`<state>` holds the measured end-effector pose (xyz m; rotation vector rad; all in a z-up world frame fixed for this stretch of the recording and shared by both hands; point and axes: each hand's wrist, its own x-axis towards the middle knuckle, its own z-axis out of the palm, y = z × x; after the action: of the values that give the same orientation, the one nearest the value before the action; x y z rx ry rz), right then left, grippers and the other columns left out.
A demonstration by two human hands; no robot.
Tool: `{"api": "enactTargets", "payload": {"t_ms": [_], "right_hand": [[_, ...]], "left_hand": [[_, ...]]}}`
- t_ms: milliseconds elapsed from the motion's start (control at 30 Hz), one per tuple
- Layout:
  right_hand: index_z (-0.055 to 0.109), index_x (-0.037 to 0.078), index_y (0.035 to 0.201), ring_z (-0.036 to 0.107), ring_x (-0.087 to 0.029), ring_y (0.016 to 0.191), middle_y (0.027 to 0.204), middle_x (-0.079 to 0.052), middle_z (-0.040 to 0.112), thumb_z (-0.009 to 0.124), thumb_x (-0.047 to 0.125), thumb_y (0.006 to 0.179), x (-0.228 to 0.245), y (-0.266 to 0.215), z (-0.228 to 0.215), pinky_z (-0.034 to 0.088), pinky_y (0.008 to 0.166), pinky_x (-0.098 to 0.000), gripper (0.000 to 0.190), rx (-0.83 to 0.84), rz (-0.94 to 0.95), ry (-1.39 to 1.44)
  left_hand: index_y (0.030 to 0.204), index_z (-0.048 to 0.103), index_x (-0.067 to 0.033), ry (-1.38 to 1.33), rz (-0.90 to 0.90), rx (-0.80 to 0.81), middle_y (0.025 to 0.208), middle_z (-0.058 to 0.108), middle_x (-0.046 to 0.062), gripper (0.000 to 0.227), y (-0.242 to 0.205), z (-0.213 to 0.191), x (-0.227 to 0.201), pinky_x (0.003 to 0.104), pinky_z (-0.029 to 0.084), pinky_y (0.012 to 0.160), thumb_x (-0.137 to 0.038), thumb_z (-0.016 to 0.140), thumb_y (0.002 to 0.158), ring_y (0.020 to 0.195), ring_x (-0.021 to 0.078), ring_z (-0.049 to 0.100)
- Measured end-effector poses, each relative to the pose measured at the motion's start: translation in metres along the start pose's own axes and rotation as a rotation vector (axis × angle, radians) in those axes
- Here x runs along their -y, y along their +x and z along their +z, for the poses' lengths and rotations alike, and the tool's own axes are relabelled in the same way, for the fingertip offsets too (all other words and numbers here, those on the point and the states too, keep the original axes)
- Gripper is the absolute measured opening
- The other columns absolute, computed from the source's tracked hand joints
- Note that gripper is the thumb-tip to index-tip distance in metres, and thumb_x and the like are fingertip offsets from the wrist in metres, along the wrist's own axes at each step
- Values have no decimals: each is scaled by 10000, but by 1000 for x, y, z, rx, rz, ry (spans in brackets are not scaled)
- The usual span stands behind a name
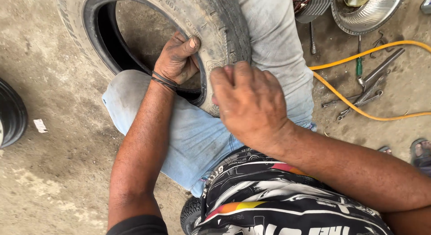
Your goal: The person sits on the floor and uses a screwdriver to repeatedly scrape and clean the sidewall of a motorcycle tire. The person rotates the tire to access different sections of the sidewall while continuing to scrape with the tool.
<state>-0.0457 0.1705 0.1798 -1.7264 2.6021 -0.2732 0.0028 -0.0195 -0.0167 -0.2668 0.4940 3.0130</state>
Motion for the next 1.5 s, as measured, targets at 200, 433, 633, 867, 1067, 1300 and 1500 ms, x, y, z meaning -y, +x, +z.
{"api": "enactTargets", "payload": {"t_ms": [200, 433, 633, 867, 1067, 1300, 1500], "right_hand": [[701, 20, 1006, 602, -193, 667, 760, -86, 611, 598, 251, 862, 53, 51, -16, 445, 540, -350, 292, 126, 14, -388], [702, -4, 1028, 608, -200, 657, 757, -105, 631, 624, 268, 859, 48, 55, -12, 440, 522, -363, 330, 179, -92, -294], [542, -126, 1396, 617, -242, 681, 843, -177, 609, 670, 288, 939, 11, 12, -5, 500, 562, -404, 630, 110, 24, 123], [451, -79, 1480, 641, -290, 807, 969, -167, 594, 706, 173, 922, -11, -21, 49, 532, 741, -450, 663, 38, 87, 280], [472, -56, 1384, 638, -321, 737, 931, -234, 589, 734, 269, 864, 11, -12, 56, 529, 665, -474, 666, 129, 117, 285], [581, 47, 1008, 638, -258, 694, 732, -98, 597, 690, 375, 922, 21, 9, 54, 520, 571, -422, 356, 158, 117, 117], [587, 106, 935, 605, -180, 565, 666, -78, 593, 584, 392, 1019, 26, 17, 55, 492, 467, -364, 298, 171, 107, -99]], "left_hand": [[1357, 546, 26, 33, 48, -135, 1273, 682, 176, 604, -3, -3, 2, 469, 581, 1085, -198, 850, 885, 1210, 297, 676], [1428, 498, 26, 96, 101, -178, 1296, 660, 181, 621, -7, -3, 6, 432, 540, 1071, -178, 826, 941, 1202, 292, 646], [1416, 512, 41, 29, 49, -45, 1314, 674, 177, 615, -5, 8, 1, 472, 541, 1110, -176, 829, 936, 1238, 311, 653], [1391, 559, 53, 7, 15, -12, 1284, 694, 193, 580, -7, 5, -1, 498, 570, 1089, -173, 834, 933, 1216, 320, 681], [1413, 541, 66, -2, 44, -26, 1273, 685, 194, 583, -8, 7, -2, 470, 570, 1072, -151, 831, 956, 1202, 308, 674], [1390, 548, 44, 20, 36, -33, 1319, 674, 178, 593, -5, 2, 0, 489, 536, 1139, -171, 844, 923, 1272, 303, 650], [1383, 553, 87, 20, 29, -66, 1299, 682, 206, 587, -2, 1, 0, 483, 523, 1144, -181, 836, 945, 1243, 315, 656]]}}
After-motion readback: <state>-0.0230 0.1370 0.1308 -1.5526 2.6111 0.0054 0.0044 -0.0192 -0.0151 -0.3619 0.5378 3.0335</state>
